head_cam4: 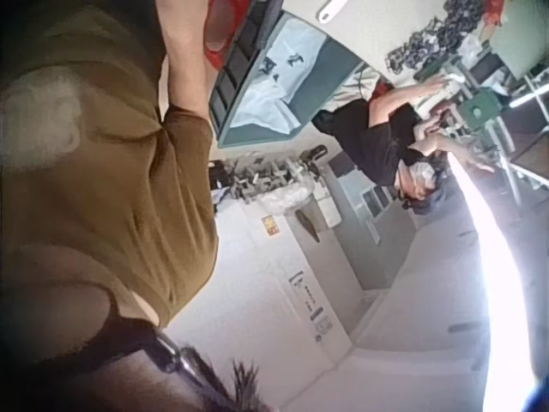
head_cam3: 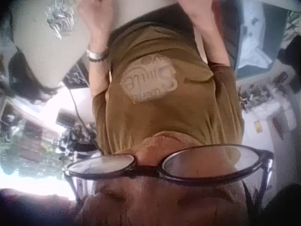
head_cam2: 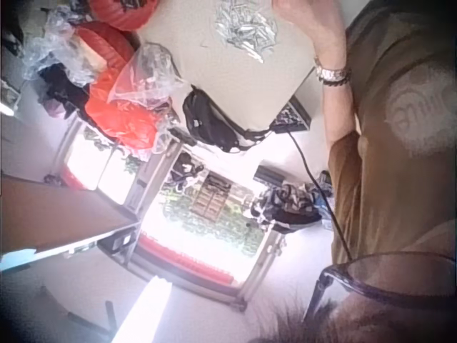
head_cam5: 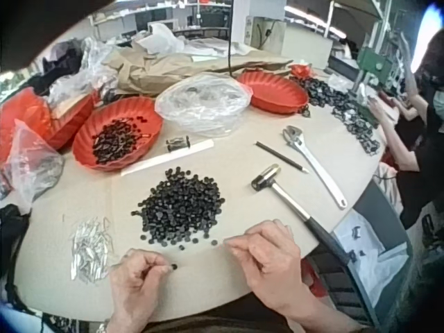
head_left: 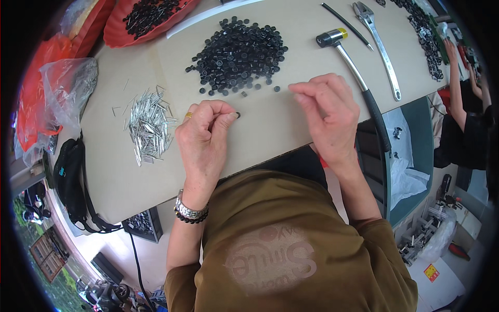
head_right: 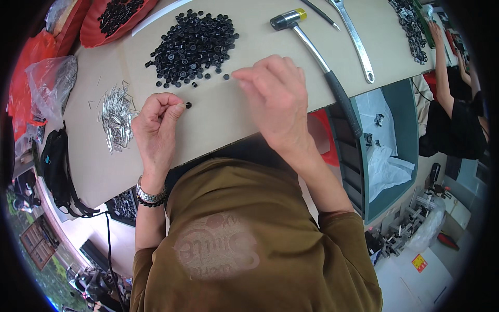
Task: The person assembles small plastic components and metal pins by hand, then taps them together with a small hammer.
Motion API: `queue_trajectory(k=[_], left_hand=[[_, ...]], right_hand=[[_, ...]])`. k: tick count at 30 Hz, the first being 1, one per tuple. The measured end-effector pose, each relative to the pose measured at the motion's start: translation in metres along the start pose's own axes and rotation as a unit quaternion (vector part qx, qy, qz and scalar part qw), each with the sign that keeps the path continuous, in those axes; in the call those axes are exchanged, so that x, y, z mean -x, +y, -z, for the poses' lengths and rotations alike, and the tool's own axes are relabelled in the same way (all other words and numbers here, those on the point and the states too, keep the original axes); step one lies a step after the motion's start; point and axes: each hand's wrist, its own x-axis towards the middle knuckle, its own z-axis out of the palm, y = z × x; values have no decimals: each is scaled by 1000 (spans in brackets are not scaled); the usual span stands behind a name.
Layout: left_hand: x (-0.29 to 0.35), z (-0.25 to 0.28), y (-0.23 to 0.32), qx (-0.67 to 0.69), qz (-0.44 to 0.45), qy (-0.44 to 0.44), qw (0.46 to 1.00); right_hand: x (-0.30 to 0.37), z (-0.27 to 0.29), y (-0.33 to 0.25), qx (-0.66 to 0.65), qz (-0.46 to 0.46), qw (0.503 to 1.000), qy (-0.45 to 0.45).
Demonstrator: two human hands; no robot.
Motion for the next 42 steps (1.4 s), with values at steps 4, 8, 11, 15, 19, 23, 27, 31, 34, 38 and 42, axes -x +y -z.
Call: queue_trajectory(k=[4,8,11,15,19,23,27,31,34,38,42], left_hand=[[1,-1,-3,-8,-15,4,1000],[2,2,-5,-57,-17,-19,998],[2,2,-5,-58,-19,-18,998],[2,0,-1,-118,-86,3,989],[1,-7,9,-203,-185,26,961],[1,-9,8,-222,-206,24,953],[2,-10,6,-207,-200,23,957],[0,-10,4,-176,-186,37,966],[2,-10,2,-154,-178,39,971],[3,-7,5,-123,-169,14,978],[2,-6,6,-108,-157,19,981]], right_hand=[[-3,7,6,-5,-29,1000,10],[-3,10,10,-13,-45,999,15],[-3,11,10,-11,-43,999,15],[-3,10,9,-19,-43,999,8],[-5,5,9,2,-28,1000,-8],[-13,-10,7,29,4,998,-51],[-15,-19,4,42,8,995,-92],[-16,-24,5,43,36,995,-85],[-16,-24,-2,9,34,995,-95],[-18,-27,-23,-133,43,985,-99],[-16,-39,-28,-168,71,978,-98]])
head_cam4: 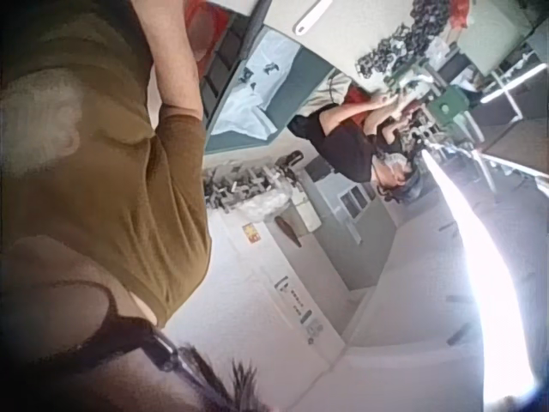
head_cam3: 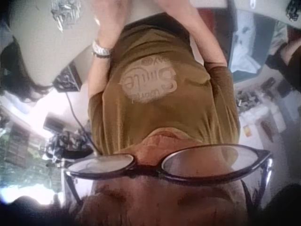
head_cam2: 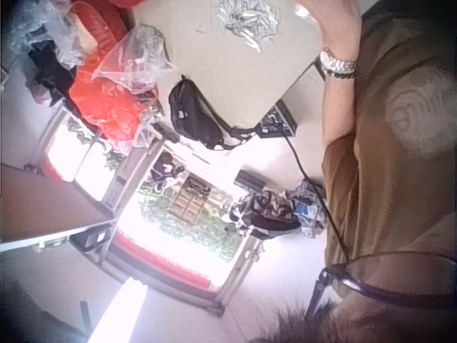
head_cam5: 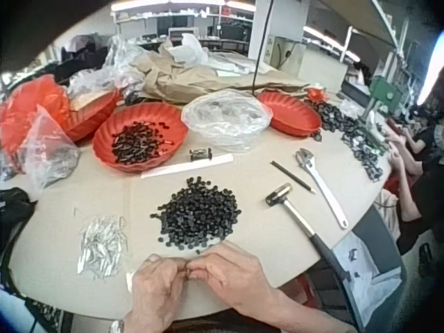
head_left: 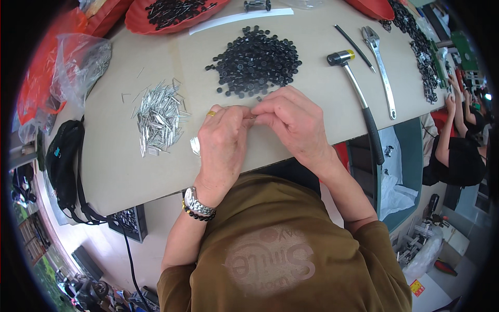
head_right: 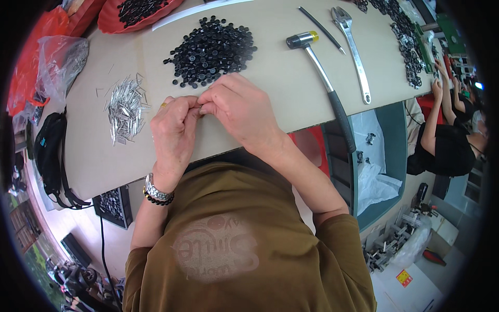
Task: The person assembles small plastic components and metal pins by hand, then taps them together with a small hammer.
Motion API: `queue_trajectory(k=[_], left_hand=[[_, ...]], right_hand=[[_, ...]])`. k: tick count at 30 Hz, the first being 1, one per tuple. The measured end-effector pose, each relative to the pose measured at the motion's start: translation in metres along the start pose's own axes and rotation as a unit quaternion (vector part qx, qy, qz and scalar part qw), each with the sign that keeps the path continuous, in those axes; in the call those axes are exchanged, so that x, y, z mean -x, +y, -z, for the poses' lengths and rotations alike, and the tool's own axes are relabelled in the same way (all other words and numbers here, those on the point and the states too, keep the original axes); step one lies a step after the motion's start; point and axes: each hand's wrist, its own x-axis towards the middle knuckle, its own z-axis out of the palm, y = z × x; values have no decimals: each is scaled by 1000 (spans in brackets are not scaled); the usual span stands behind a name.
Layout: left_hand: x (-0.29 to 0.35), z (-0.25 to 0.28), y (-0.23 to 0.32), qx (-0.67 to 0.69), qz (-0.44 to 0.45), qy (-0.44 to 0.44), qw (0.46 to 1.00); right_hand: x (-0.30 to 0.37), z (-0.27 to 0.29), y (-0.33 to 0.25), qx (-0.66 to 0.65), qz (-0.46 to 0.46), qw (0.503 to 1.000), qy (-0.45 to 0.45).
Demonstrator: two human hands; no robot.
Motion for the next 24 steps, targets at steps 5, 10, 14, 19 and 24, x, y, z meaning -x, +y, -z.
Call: queue_trajectory(k=[5,10,14,19,24], left_hand=[[-1,-2,-4,-3,-8,10,1000],[0,-3,-5,2,3,16,1000],[1,-3,-4,11,0,11,1000],[0,-4,-4,9,4,12,1000],[0,-5,-7,9,0,15,1000]], right_hand=[[-2,-3,-2,13,13,1000,-11],[-5,-2,-3,38,21,998,-37],[-5,-2,-2,47,34,997,-42],[-7,0,-1,64,57,995,-54],[-7,4,-1,125,103,983,-86]])
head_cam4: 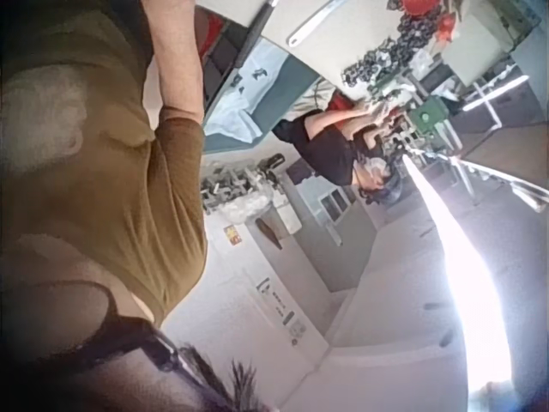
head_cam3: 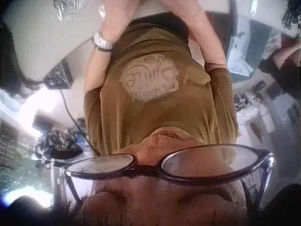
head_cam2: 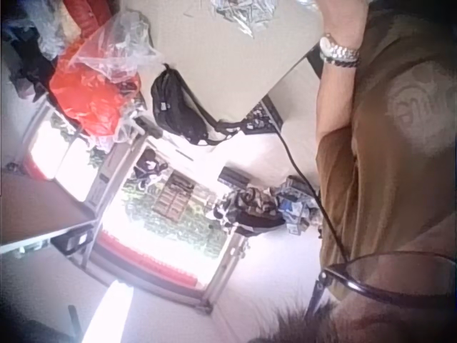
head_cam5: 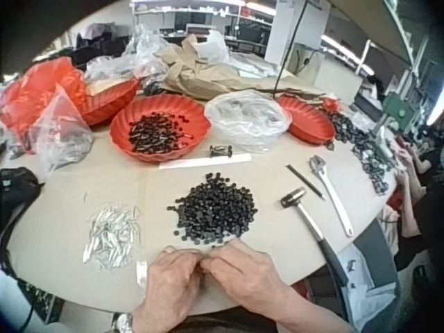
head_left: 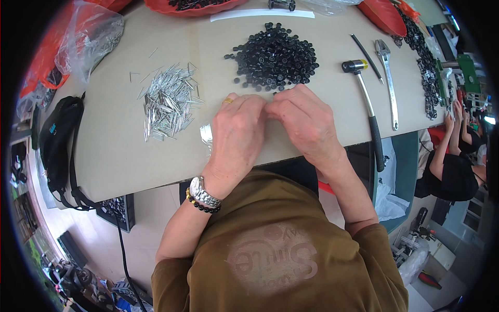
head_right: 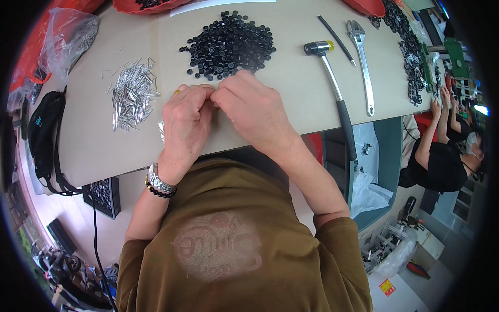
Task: The person assembles small plastic components and metal pins by hand, then taps them together with a small hammer.
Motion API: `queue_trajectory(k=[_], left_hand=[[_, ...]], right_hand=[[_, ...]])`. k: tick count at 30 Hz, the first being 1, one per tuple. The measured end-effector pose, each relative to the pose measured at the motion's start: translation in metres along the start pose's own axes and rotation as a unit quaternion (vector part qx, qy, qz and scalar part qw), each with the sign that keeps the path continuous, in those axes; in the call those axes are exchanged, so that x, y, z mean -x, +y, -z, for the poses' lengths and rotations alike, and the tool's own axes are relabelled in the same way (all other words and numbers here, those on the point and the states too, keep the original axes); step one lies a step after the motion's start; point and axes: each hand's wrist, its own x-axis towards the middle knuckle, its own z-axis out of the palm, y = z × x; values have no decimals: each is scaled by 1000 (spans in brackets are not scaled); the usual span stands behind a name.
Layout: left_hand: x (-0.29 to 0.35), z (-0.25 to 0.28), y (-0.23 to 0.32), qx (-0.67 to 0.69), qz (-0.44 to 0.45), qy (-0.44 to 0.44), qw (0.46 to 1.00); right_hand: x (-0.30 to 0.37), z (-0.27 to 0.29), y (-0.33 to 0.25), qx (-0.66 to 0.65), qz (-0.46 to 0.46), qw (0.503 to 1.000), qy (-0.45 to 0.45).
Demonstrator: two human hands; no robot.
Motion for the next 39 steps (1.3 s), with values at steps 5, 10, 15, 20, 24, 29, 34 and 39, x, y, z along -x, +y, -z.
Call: queue_trajectory(k=[5,10,15,20,24,29,34,39], left_hand=[[-4,0,4,-10,-4,0,1000],[-3,2,2,-2,-38,13,999],[5,21,-8,-86,17,3,996],[-1,21,-6,-95,-13,31,995],[1,17,-7,-66,15,37,997],[3,22,-10,-68,32,3,997],[1,21,-5,-70,53,11,996],[1,22,-5,-84,51,14,995]], right_hand=[[-1,9,2,0,-19,1000,16],[17,69,37,89,-173,976,94],[52,84,74,288,-323,901,25],[56,71,77,355,-261,898,16],[39,76,52,218,-269,938,18],[6,79,-15,-8,-106,991,-76],[-3,62,-33,-52,-138,974,-173],[-12,59,-36,-8,-121,968,-220]])
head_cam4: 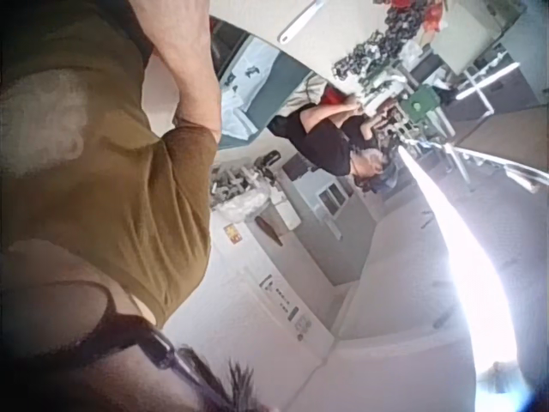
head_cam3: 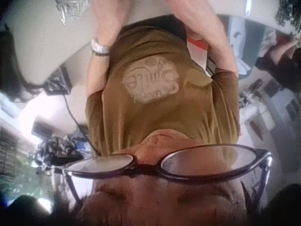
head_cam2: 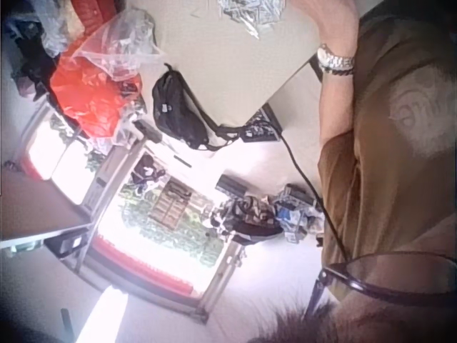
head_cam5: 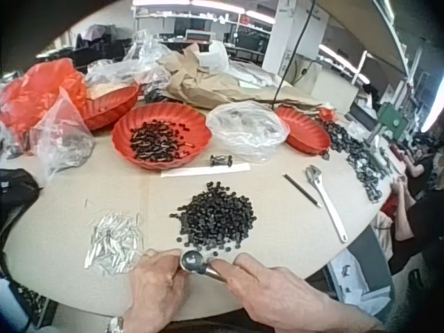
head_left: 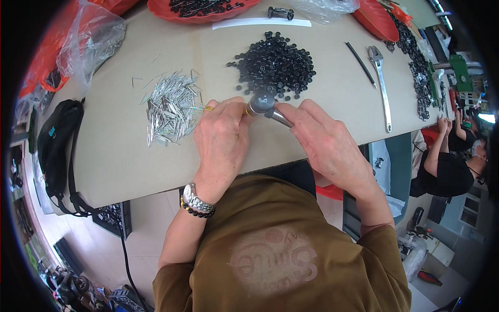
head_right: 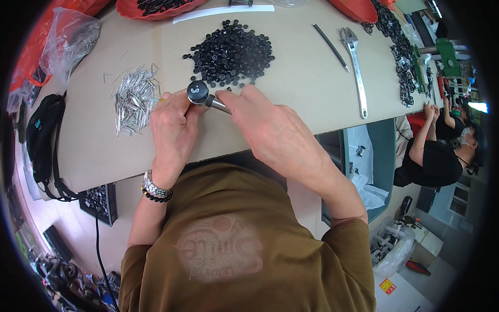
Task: The person assembles small plastic components and metal pins by hand, then taps them together with a small hammer.
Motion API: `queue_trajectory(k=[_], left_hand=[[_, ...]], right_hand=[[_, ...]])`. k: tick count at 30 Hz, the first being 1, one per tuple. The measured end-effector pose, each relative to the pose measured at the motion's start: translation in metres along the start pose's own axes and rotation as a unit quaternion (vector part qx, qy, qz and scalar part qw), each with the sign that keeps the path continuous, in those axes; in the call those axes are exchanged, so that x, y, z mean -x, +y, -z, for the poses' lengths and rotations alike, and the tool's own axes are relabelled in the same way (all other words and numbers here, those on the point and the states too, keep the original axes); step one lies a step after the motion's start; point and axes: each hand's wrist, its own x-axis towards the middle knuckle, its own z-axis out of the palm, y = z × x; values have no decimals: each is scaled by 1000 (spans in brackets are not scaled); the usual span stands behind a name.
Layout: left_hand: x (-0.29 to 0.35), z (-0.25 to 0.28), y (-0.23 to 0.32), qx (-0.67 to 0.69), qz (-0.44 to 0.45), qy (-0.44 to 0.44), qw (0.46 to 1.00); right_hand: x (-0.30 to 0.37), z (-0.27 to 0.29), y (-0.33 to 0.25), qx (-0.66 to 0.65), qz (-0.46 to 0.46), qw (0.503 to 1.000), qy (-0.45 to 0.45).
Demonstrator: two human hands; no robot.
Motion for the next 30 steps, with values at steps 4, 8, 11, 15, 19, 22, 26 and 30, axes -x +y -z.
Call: queue_trajectory(k=[4,8,11,15,19,22,26,30], left_hand=[[0,1,1,5,-5,4,1000],[2,0,0,7,10,7,1000],[2,1,-1,10,1,3,1000],[0,0,1,0,7,-1,1000],[-1,-3,-3,28,1,15,1000],[-2,-1,-5,33,-15,38,999],[-2,5,-3,5,-46,27,999],[-16,10,-9,43,-17,51,998]], right_hand=[[-5,3,-4,-23,-52,998,-22],[-5,8,-4,-20,-12,1000,-6],[-4,11,-9,-33,-21,999,32],[-6,7,-9,3,-50,998,-32],[-5,8,-2,-27,-35,998,35],[0,16,17,32,10,994,108],[19,16,52,101,-111,970,190],[40,2,98,240,-258,913,206]])
